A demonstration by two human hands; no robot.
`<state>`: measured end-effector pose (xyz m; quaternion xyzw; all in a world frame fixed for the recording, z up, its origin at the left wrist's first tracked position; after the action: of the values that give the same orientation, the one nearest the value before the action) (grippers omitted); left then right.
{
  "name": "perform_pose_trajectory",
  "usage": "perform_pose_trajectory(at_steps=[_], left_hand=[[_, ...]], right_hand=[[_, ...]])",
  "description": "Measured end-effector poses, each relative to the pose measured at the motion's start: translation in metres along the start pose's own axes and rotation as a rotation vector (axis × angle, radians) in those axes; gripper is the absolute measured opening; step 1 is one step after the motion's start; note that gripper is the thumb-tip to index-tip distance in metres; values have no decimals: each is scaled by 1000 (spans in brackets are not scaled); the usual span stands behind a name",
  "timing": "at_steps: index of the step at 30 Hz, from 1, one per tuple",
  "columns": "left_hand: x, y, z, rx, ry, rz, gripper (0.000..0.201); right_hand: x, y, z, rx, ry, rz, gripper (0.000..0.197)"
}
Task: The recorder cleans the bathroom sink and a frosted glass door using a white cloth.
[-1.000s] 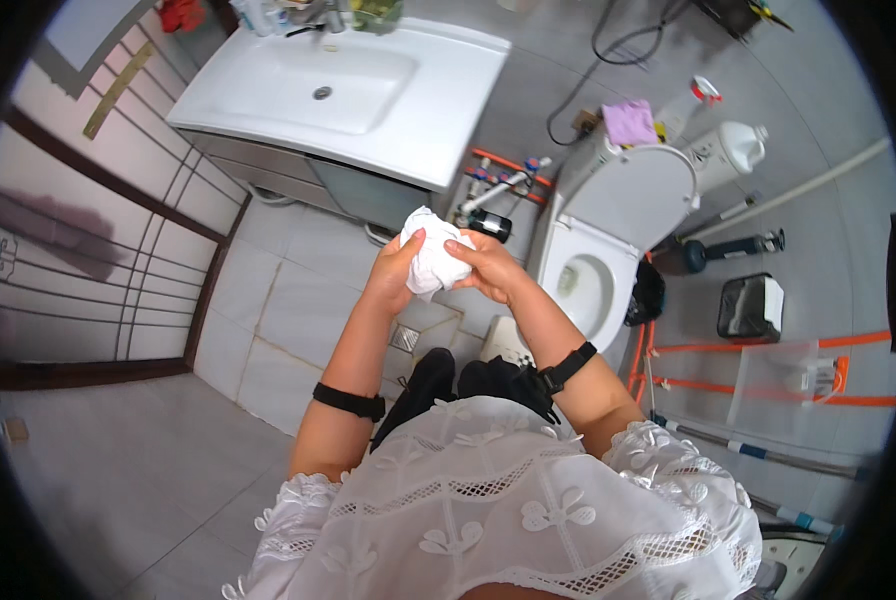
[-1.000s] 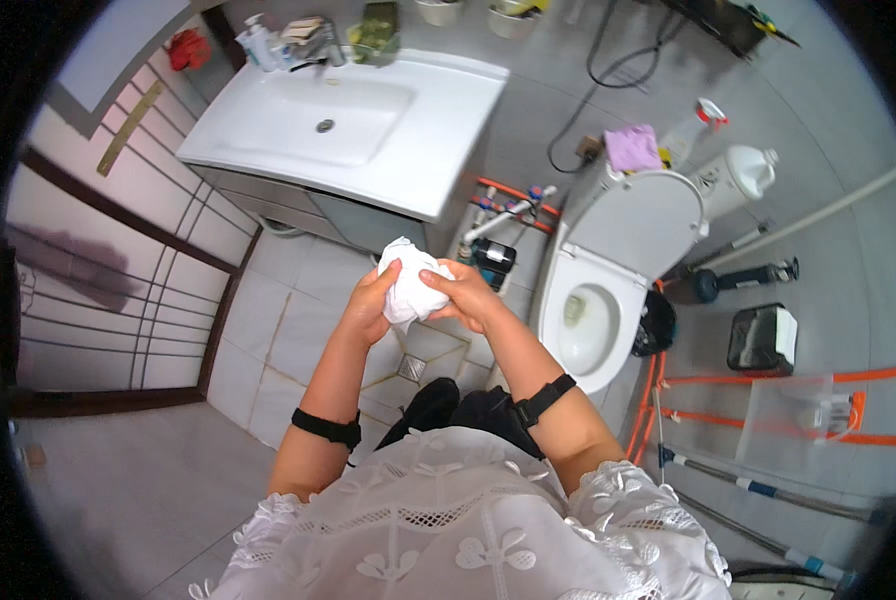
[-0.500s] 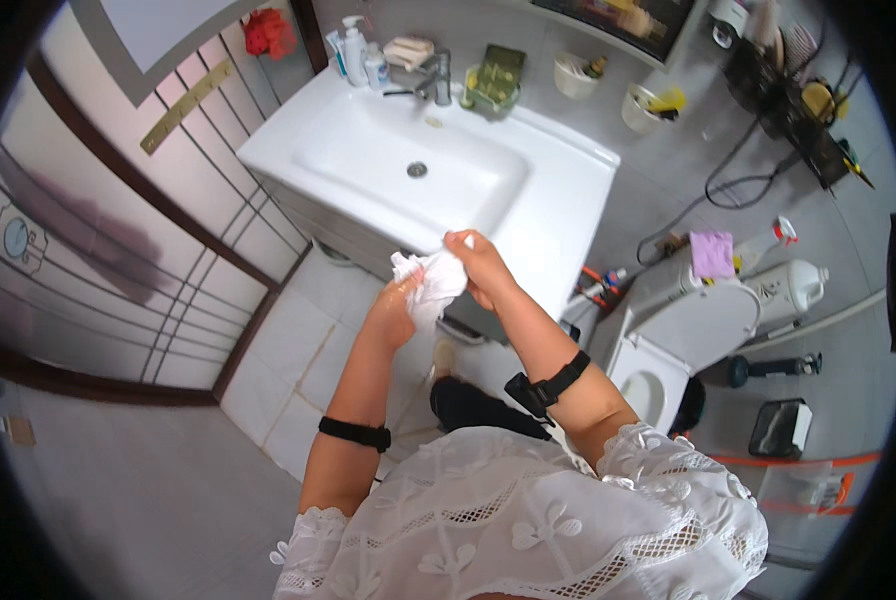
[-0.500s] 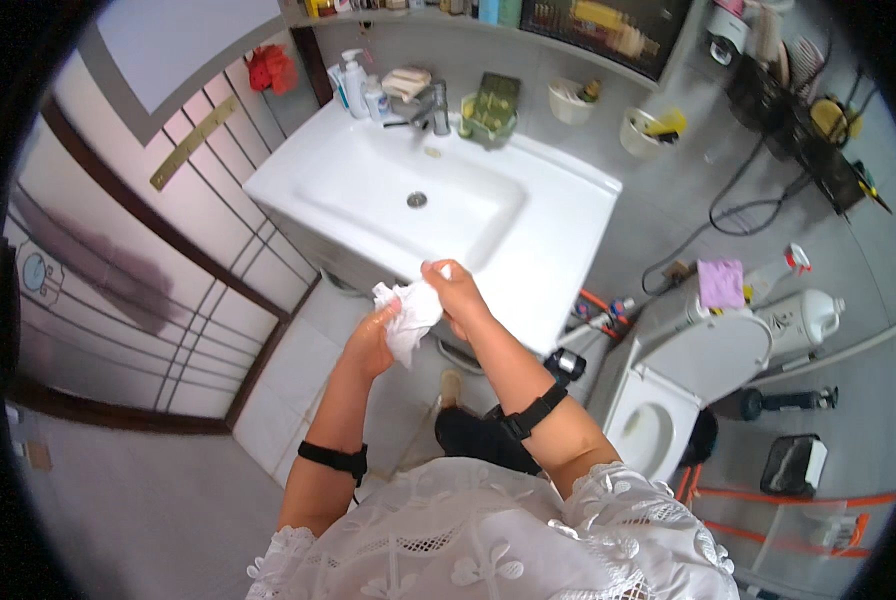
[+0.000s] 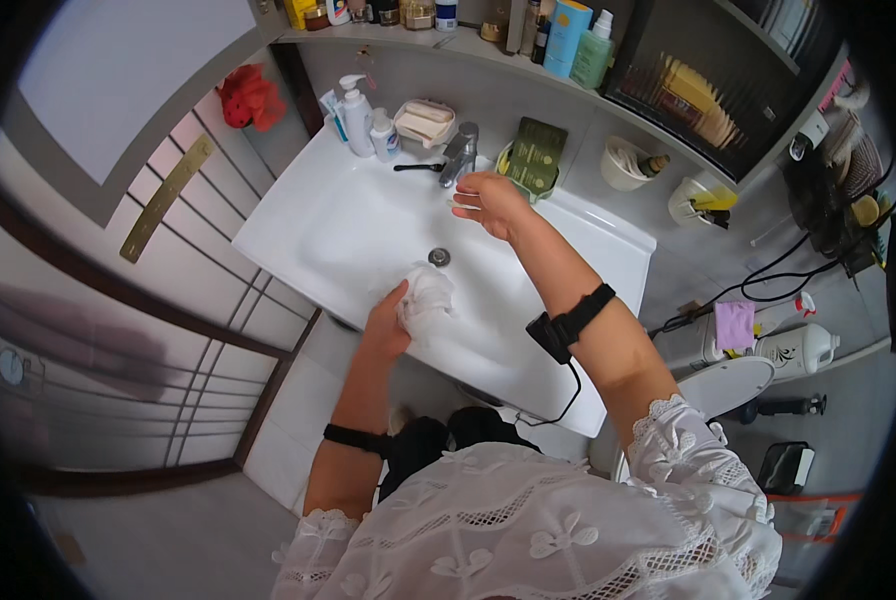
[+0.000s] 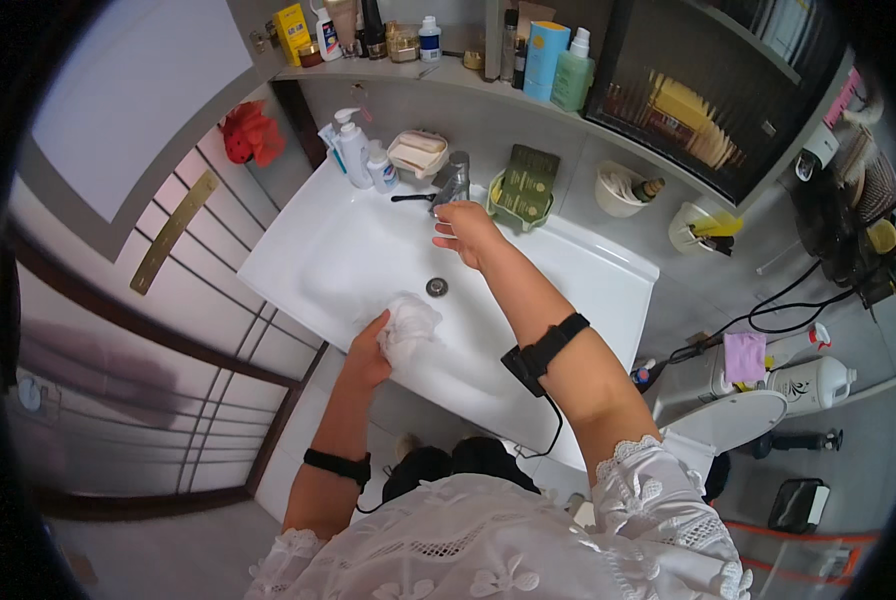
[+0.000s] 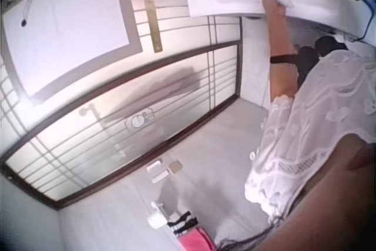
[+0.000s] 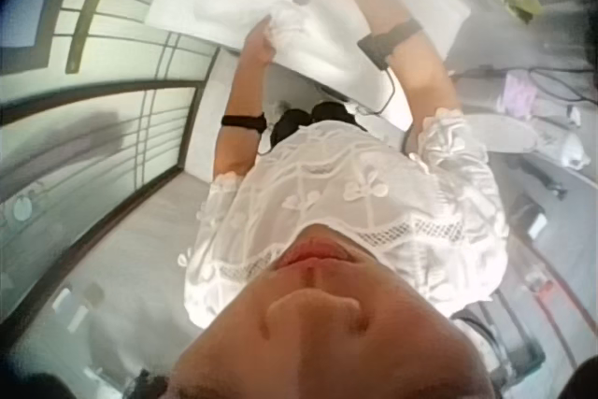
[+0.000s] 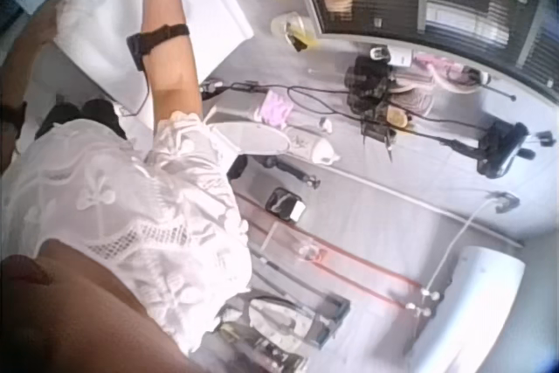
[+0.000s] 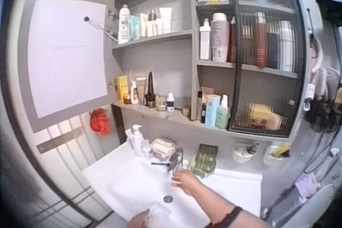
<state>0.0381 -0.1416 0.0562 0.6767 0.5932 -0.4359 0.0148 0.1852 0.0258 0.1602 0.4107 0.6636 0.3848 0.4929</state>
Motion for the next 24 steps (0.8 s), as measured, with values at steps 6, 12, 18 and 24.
perform_pose_trajectory(at_steps=[6, 12, 18, 24], left_hand=[[93, -27, -11, -65, 134, 171, 39], [164, -54, -25, 49, 114, 303, 38], [224, -65, -39, 98, 84, 375, 39], [242, -53, -65, 114, 126, 456, 38]], right_hand=[[89, -8, -21, 30, -238, -146, 33], [135, -13, -20, 338, -478, -172, 23], [122, 5, -20, 320, -477, -79, 26], [117, -107, 28, 54, -756, -140, 36]])
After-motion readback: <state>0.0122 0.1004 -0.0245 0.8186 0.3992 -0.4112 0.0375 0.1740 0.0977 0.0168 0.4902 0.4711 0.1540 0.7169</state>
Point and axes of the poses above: each hand's wrist, its own x-axis towards the middle knuckle, its own z-axis out of the back of the hand, y = z × x, the point moved 2 cm from there along x, towards the middle knuckle, and after that the axes turned 13 degrees about -y, right-handed, at the moved point
